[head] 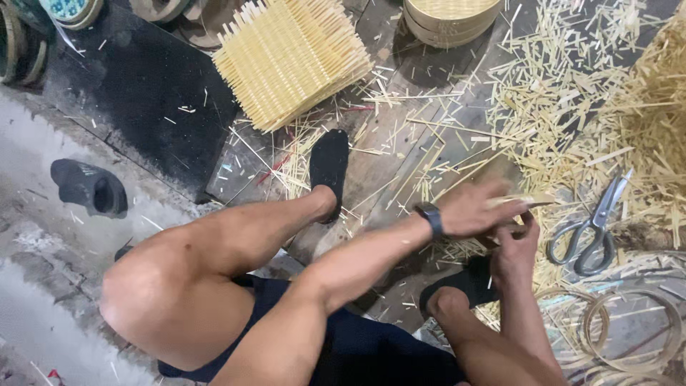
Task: The person sits on the floor and repeatedly weaves bamboo strips into circular bowls using a wooden mold. They trim excess strips with shears, then stack the finished bowls.
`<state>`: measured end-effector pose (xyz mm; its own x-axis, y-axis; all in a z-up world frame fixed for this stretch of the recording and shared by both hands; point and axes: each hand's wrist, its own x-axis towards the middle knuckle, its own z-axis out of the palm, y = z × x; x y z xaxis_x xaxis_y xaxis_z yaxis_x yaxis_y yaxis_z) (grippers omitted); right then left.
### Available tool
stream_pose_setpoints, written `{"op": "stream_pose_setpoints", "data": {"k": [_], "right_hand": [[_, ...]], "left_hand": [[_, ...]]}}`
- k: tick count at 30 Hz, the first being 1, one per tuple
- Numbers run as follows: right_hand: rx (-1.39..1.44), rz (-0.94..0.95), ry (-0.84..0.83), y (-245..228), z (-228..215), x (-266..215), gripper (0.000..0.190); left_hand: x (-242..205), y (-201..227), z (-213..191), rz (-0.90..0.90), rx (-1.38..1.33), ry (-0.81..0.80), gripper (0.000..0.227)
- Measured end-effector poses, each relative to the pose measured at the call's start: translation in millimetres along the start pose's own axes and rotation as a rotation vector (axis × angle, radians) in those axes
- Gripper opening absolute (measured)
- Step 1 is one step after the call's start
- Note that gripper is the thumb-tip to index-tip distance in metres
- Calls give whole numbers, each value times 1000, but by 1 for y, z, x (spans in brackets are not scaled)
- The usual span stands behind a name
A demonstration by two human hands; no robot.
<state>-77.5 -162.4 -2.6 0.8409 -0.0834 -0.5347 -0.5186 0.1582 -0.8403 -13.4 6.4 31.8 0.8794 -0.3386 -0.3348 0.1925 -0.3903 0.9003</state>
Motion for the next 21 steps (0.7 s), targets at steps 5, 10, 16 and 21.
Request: {"op": "stream_pose_setpoints", "data": {"k": [5,10,16,21], "right_hand": [[150,37,10,11,7,5,76],[204,95,-52,-17,18,2,72],[801,33,-143,-40,-23,-26,69],[145,-16,266,-16,-87,9,81]], "left_hand": [[-8,16,-5,146,-3,72,58],[0,7,-13,76,246,31,44],[47,-108,-29,35,250,496,35],[40,-201,-33,-440,-231,844,42]]}}
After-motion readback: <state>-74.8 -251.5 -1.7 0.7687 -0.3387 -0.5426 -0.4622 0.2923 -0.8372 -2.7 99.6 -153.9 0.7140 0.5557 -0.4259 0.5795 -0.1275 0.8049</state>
